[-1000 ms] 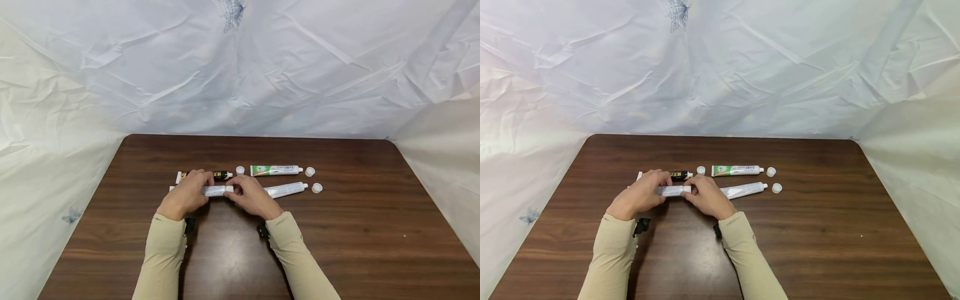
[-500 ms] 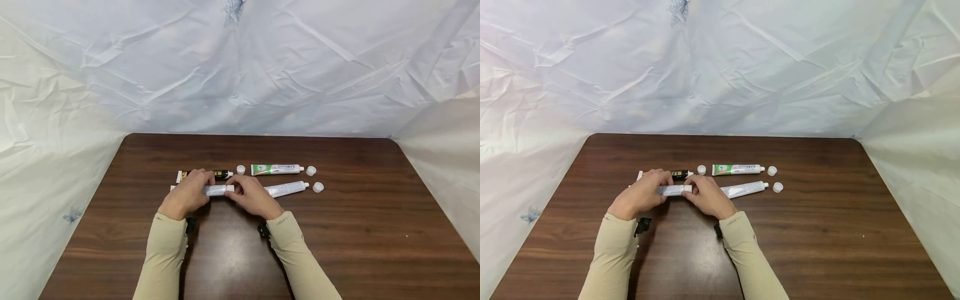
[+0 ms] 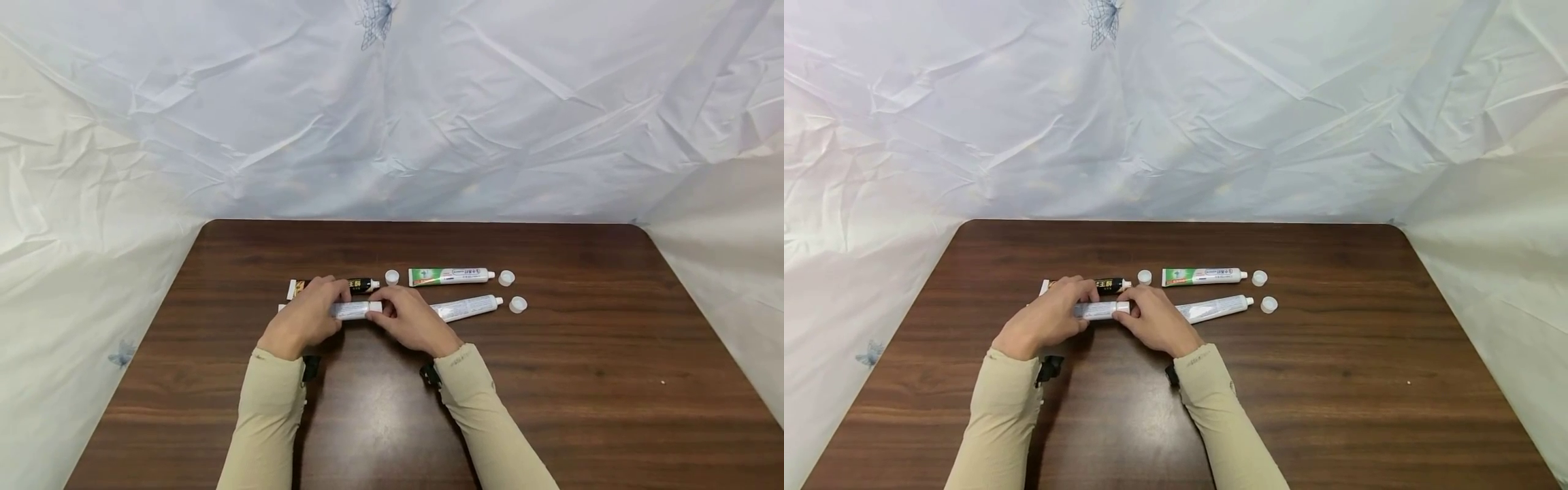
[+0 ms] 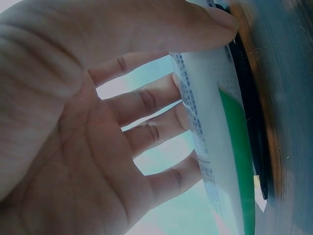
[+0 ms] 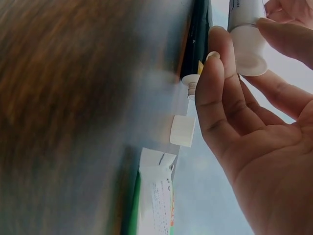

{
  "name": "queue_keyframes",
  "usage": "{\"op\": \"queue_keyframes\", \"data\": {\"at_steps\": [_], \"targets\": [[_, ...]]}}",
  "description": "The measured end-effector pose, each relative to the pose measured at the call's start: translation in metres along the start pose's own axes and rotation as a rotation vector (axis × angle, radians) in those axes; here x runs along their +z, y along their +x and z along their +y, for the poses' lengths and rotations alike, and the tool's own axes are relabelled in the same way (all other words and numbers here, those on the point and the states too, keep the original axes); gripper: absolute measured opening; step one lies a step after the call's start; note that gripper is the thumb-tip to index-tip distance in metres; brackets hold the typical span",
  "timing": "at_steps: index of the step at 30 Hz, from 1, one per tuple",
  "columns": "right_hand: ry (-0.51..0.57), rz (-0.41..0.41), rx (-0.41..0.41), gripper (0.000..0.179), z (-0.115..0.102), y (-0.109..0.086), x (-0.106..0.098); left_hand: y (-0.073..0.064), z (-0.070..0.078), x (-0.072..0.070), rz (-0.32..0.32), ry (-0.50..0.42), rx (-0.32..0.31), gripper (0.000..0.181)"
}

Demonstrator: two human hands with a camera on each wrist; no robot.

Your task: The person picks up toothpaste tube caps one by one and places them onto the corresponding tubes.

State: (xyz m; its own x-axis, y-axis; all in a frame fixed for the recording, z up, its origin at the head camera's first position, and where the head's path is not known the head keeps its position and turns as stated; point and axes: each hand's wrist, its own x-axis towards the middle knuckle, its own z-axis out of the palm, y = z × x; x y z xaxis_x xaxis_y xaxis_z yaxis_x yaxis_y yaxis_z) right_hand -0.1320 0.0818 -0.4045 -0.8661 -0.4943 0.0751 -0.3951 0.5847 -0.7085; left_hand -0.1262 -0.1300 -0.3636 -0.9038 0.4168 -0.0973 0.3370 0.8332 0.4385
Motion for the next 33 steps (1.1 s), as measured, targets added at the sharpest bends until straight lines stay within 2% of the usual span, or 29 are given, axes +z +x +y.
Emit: {"op": "queue_keyframes", "data": {"at_steps": [9,25,33], "targets": [[0.059,-0.017,0.013,0.017,0.0003,-0.0017,0.0010,-0.0005,-0.0010,0.0000,0.015,-0.010,0.016,0.026],[0.022,-0.039,0.018,0.018,0.0011,-0.0011,0.0006,-0.0008,0.0007,-0.0007,0.006,-0.003,0.001,0.024],[0.059,-0.050,0.005,0.019,0.0016,-0.0011,0.0009,-0.0015,0.0004,-0.0018,0.006,-0.007,0.006,0.025]]}}
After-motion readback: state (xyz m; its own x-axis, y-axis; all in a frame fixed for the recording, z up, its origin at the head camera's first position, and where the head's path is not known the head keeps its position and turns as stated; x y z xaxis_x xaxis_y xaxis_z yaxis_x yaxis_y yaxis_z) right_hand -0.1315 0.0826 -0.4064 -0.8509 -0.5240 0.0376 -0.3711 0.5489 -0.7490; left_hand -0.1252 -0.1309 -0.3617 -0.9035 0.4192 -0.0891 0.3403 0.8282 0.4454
